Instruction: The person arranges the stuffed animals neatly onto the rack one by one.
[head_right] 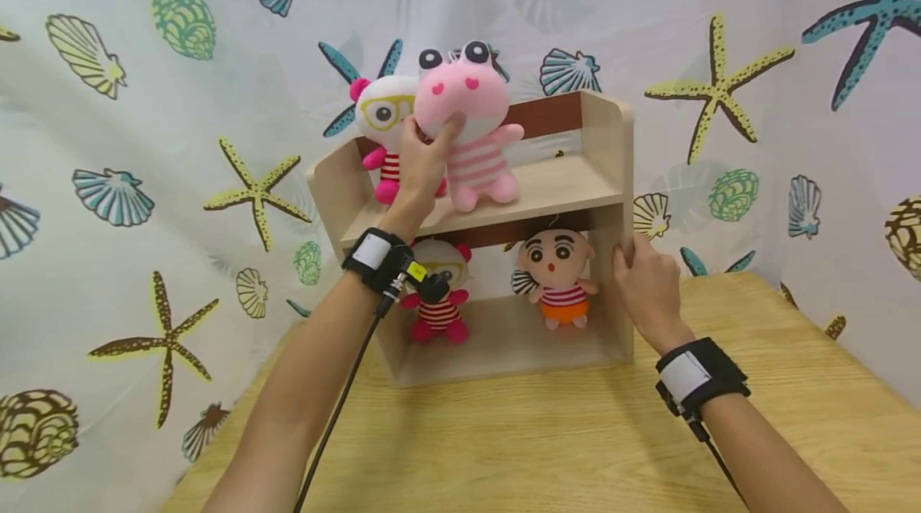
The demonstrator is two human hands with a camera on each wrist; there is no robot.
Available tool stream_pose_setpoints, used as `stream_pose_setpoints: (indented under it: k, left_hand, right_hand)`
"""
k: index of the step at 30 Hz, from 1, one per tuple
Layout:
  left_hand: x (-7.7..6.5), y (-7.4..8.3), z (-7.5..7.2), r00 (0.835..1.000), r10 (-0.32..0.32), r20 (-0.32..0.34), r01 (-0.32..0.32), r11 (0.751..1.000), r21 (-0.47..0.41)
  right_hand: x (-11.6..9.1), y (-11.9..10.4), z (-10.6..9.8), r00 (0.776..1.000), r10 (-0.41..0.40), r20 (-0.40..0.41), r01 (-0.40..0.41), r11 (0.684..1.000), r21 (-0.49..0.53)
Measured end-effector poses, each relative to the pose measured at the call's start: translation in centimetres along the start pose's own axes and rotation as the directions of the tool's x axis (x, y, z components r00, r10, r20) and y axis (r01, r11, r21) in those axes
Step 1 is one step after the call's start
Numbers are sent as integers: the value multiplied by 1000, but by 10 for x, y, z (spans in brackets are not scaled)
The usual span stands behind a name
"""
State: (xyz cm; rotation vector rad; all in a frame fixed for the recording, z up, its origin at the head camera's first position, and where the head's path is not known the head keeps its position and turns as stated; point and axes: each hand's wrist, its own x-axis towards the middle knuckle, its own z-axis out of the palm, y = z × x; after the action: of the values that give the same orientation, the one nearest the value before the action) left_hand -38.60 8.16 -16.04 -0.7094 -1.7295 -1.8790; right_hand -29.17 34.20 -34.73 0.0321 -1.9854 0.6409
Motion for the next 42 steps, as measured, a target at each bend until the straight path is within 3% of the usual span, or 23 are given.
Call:
stream_pose_setpoints:
  k: [10, 29, 35, 42]
  left_hand:
    - [6, -5, 11, 999, 19, 47, -20, 999, 32]
    - [21, -6, 32, 999, 0, 49, -6, 991, 131]
    - [25, -11, 39, 999, -19, 30, 15, 991, 132]
    - [28, -18, 48, 996, -83, 29, 75, 977, 202]
  right_hand:
    - [2, 1, 1, 1000, -10, -2, 10, 1000, -3]
    - [2, 4, 2, 1000, -8, -8, 8, 1000, -18]
    - [3, 4, 2, 1000, -7, 8, 7, 1000, -15]
    - [0, 3, 1, 1000, 2, 14, -1, 1000, -18]
